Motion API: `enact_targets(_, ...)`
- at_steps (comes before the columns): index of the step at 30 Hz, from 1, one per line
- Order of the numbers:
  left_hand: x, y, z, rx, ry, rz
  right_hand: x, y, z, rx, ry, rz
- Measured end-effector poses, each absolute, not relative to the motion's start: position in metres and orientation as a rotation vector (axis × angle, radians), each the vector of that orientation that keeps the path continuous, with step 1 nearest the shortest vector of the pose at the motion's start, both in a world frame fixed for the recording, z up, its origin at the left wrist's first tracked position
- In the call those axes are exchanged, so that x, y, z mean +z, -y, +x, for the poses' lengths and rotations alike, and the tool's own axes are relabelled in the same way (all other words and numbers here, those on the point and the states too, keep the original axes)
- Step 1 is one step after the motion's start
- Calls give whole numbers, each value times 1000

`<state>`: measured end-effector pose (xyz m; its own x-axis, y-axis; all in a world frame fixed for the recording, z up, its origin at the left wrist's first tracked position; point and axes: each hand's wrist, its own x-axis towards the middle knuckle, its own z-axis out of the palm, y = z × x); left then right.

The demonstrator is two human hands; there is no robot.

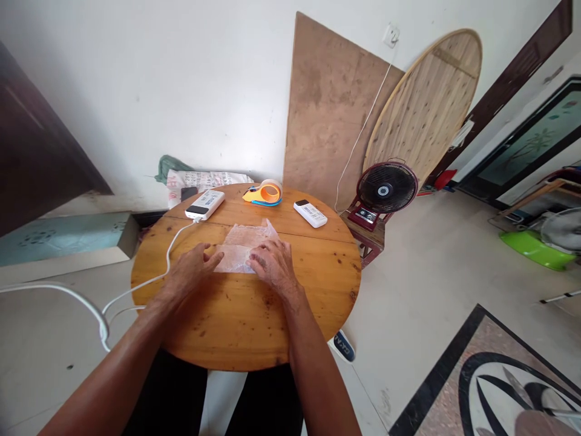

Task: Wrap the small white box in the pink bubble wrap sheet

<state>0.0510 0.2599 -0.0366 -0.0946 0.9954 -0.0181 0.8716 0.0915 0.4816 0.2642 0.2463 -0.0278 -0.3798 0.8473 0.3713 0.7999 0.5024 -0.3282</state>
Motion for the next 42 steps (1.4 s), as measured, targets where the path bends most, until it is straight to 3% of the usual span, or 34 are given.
enact_targets(6,-37,-268,52,481,-1864,1718,-29,-246,264,88,2269,-1343)
enact_targets(18,-39,-264,70,925,-1356,1153,-30,-246,264,35,2312,-1331)
enact_targets(28,-22,-264,106,880,-1312,1419,-32,-248,263,64,2285,-1357)
enact_targets(38,-11,-264,91,542,-1073,1820,-23,-242,274,289,2137,-1336)
enact_targets(42,-14,-262,98,545,-1232,2101,-22,-243,280,319,2078,-1385)
